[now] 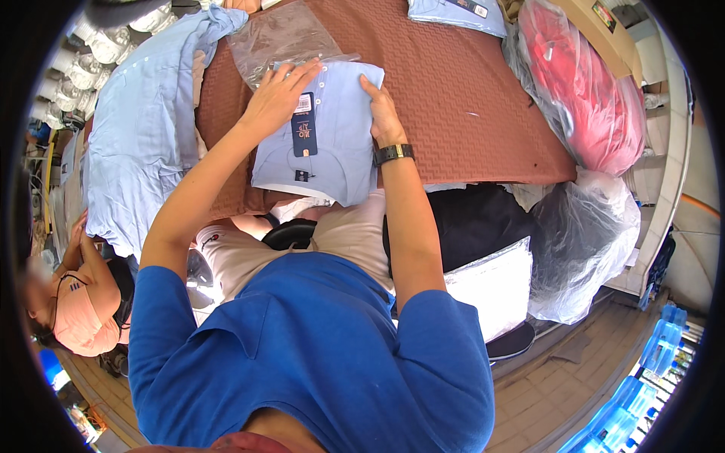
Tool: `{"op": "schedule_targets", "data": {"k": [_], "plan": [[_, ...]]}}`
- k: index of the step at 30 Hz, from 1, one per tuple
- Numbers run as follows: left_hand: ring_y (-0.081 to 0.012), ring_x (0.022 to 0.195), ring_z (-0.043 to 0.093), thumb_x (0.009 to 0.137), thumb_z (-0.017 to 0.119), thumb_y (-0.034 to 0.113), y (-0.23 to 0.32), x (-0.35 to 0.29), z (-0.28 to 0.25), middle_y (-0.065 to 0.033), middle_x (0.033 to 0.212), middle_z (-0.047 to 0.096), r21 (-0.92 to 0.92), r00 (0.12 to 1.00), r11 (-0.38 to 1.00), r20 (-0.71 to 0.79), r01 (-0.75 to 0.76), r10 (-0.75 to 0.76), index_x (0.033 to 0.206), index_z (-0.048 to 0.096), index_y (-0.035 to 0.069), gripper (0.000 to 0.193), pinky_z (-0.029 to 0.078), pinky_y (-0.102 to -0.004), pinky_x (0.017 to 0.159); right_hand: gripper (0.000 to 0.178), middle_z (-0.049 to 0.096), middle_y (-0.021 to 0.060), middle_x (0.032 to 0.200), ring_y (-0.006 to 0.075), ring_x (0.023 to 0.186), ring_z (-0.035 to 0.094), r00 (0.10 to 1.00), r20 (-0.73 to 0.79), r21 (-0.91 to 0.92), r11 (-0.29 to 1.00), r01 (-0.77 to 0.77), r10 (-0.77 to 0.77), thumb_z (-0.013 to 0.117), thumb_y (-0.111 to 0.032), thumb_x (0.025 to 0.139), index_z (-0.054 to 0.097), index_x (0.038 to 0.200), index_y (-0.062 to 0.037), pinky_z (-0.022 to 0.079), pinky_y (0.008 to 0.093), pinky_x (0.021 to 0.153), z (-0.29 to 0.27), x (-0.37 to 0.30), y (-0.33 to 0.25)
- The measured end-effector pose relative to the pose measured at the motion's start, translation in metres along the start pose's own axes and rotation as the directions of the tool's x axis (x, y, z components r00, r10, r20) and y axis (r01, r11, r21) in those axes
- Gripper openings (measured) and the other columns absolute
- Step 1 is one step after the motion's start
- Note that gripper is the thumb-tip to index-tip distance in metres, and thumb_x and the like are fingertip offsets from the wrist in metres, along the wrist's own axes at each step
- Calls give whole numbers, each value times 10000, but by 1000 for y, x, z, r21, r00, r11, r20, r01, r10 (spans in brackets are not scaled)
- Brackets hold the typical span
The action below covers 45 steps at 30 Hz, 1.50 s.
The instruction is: The person folds a light blue button-down shirt on a table and places it into a clear plastic bag.
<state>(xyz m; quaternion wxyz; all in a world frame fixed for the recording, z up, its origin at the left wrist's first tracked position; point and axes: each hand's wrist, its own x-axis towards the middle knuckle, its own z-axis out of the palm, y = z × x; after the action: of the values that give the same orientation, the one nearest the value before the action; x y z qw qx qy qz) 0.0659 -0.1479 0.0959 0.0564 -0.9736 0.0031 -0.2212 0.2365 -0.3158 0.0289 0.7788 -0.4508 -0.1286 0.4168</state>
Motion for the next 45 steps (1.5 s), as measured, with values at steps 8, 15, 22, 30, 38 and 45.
{"op": "schedule_targets", "data": {"k": [8,15,22,30,38,45], "plan": [[-247,1193,547,798,660,17,-10,3,10,-44,1431,551,-153,996,986,-70,-68,58,1210,665,73,416,559,-388,893,492,652,154,1261,221,1124,646,999,33,-35,999,16,-15,654,-280,992,542,1348,40,535,359,962,14,-1,-2],[-261,1189,551,798,659,16,16,22,5,-40,1482,486,42,999,999,42,-20,18,1242,666,152,464,569,-382,862,471,658,127,1249,205,1116,641,999,-27,-105,994,26,-29,645,-280,995,556,1345,23,523,342,955,23,-8,-8],[-295,1191,549,771,649,-42,20,29,7,-55,1512,455,47,999,999,38,16,-18,1434,508,51,684,598,-398,870,468,652,120,1266,206,1140,627,999,-26,-119,992,29,-33,613,-310,1002,577,1333,19,505,338,980,33,-12,-10],[-312,1213,546,724,638,-131,18,37,7,-43,1542,416,-183,999,982,-15,35,-39,1472,448,41,791,610,-363,910,542,647,124,1293,215,1167,618,1000,-28,11,1000,-8,8,559,-417,1006,588,1322,23,483,354,1029,36,-5,-10],[-287,1211,555,778,572,-127,19,44,9,-20,1522,454,-224,996,971,16,84,-82,1471,472,87,732,604,-377,928,496,580,169,1404,238,1267,565,983,60,-328,927,184,-174,462,-256,1085,439,1499,16,434,356,1085,39,5,-6],[-283,1179,564,811,562,-91,23,52,13,-14,1501,482,-212,997,974,33,80,-75,1435,513,70,646,603,-382,923,477,530,189,1475,243,1365,489,963,58,-507,823,256,-264,504,-200,1082,442,1503,17,379,351,1132,34,18,1]]}}
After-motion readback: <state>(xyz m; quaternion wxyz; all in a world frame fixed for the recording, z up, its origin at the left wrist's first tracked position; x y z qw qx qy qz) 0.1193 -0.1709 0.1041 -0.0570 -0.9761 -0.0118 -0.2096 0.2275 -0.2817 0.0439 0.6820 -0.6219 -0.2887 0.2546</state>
